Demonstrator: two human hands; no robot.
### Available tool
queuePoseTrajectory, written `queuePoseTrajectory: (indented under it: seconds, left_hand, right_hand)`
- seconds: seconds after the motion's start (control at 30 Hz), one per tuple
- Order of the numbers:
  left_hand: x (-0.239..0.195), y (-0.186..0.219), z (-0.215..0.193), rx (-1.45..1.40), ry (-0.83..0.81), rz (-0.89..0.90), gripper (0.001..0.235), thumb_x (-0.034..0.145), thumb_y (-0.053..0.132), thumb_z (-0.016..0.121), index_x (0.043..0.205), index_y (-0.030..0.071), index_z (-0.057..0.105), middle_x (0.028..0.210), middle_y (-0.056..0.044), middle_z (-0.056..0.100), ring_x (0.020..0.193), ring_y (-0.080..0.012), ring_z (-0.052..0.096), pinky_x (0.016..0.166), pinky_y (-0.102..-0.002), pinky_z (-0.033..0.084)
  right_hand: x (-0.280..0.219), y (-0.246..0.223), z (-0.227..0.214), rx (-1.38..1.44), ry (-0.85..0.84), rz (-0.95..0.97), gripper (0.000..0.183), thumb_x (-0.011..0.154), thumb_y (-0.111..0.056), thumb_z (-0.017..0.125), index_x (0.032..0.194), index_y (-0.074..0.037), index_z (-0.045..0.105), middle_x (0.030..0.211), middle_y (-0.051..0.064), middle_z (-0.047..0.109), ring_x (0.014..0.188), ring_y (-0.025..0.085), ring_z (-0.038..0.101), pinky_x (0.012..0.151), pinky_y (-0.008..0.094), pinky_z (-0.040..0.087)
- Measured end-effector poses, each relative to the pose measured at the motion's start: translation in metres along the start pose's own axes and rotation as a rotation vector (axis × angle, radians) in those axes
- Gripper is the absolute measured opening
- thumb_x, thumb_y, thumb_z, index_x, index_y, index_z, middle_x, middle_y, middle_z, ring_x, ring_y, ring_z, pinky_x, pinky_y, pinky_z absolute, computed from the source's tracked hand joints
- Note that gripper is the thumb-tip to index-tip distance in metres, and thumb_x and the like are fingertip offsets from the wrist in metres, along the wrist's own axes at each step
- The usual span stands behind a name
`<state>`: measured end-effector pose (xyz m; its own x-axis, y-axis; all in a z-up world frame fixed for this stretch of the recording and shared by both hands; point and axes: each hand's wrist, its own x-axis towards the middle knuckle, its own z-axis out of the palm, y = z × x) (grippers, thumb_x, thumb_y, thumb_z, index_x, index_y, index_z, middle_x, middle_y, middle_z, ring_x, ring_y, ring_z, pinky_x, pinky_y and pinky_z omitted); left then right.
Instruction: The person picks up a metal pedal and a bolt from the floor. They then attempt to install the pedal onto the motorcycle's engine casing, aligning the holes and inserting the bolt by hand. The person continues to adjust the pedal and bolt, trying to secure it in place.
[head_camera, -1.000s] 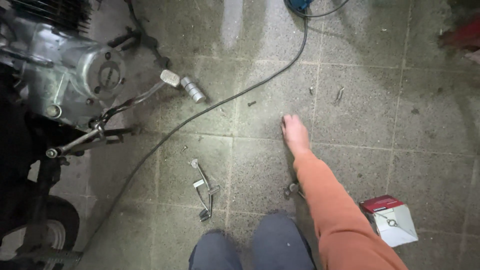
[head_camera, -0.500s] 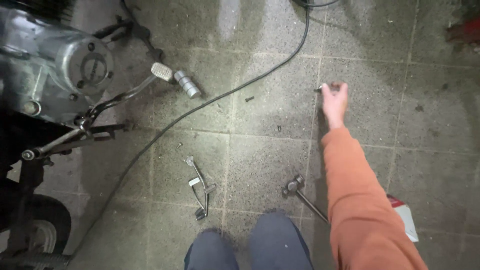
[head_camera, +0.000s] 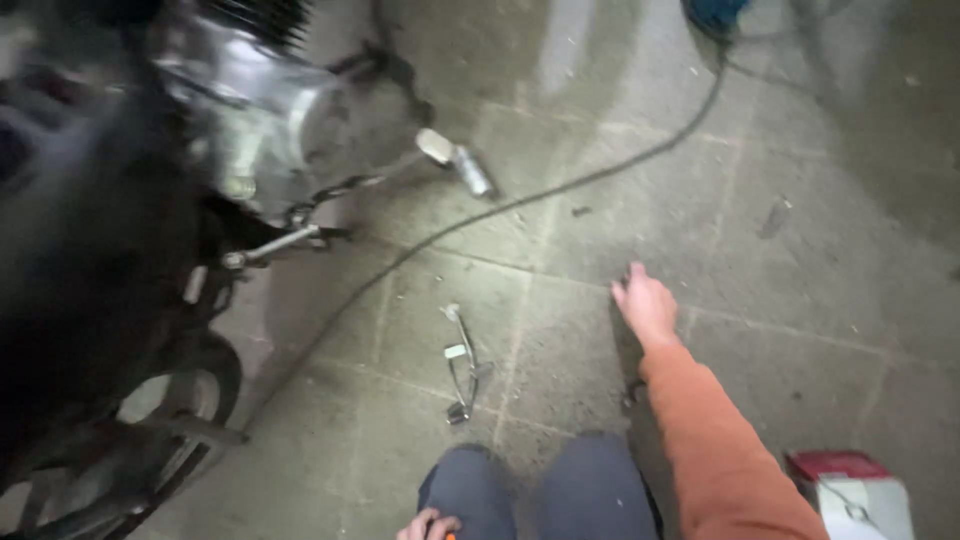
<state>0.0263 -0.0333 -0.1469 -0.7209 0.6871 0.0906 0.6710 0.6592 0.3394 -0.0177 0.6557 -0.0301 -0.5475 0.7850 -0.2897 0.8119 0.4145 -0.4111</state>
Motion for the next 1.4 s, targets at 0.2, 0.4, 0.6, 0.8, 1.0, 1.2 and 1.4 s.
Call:
queuePoseTrajectory:
  seconds: [0.2,0.4,0.6,0.8,1.0,1.2,1.4]
  left_hand:
    - [0.163,0.094,-0.119,-0.183,-0.313,-0.06,0.026,0.075,0.044,0.074,0.093,0.025,0.079,0.101,-0.009,0.066,0.093,-0.0306,0.063,0.083,-0.041,0.051]
    - [0.275,0.172,-0.117,-1.033,-0.518,-0.426,0.038,0.102,0.043,0.058,0.117,0.009,0.066,0.109,-0.006,0.07,0.106,-0.0231,0.063,0.097,-0.037,0.051]
    - [0.298,0.224,-0.108,-2.031,-0.767,-0.911,0.047,0.101,0.057,0.047,0.117,0.019,0.07,0.098,-0.003,0.067,0.078,-0.0172,0.059,0.081,-0.05,0.061]
    - [0.239,0.193,-0.052,-1.989,-0.685,-1.137,0.036,0.103,0.045,0.052,0.105,0.012,0.067,0.091,-0.006,0.071,0.073,-0.0232,0.069,0.063,-0.04,0.056]
    - [0.258,0.188,-0.121,-1.702,-0.652,-1.143,0.037,0.097,0.054,0.057,0.086,0.018,0.058,0.058,0.0,0.046,0.054,-0.0215,0.055,0.044,-0.035,0.042]
    - [0.269,0.199,-0.147,-1.737,-0.477,-0.866,0.039,0.104,0.045,0.055,0.089,0.009,0.056,0.063,-0.002,0.05,0.055,-0.0169,0.054,0.045,-0.031,0.04]
    - [0.269,0.205,-0.161,-1.612,-0.456,-1.172,0.028,0.102,0.035,0.056,0.098,0.008,0.057,0.067,0.0,0.05,0.051,-0.0131,0.048,0.044,-0.029,0.041]
  right_hand:
    - [-0.009,0.041,0.031,0.117,-0.001,0.018,0.031,0.087,-0.033,0.075,0.103,-0.007,0.068,0.094,0.019,0.074,0.089,0.038,0.071,0.079,0.048,0.056]
    - [-0.106,-0.024,-0.006,0.962,-0.241,0.062,0.011,0.088,-0.017,0.066,0.094,-0.007,0.066,0.076,0.004,0.062,0.066,0.016,0.053,0.058,0.034,0.046]
    - [-0.265,-0.165,-0.099,0.232,-0.471,-0.43,0.033,0.082,-0.034,0.078,0.104,-0.013,0.067,0.099,0.015,0.075,0.096,0.035,0.073,0.082,0.042,0.059]
    - [-0.277,-0.11,-0.097,0.206,-0.345,-0.685,0.051,0.079,-0.034,0.079,0.122,-0.009,0.068,0.116,0.015,0.071,0.11,0.035,0.066,0.093,0.043,0.053]
    - [-0.152,0.021,-0.053,0.409,-0.124,-0.189,0.036,0.089,-0.036,0.068,0.11,-0.008,0.073,0.104,0.016,0.077,0.098,0.03,0.076,0.087,0.041,0.058]
    - [-0.007,0.037,-0.044,0.326,0.202,-0.212,0.038,0.096,-0.037,0.065,0.119,-0.008,0.073,0.121,0.021,0.067,0.116,0.04,0.062,0.099,0.047,0.048]
    - [0.07,0.029,0.002,-0.081,0.392,-0.211,0.056,0.093,-0.042,0.068,0.139,-0.011,0.065,0.15,0.016,0.057,0.144,0.036,0.041,0.113,0.066,0.027]
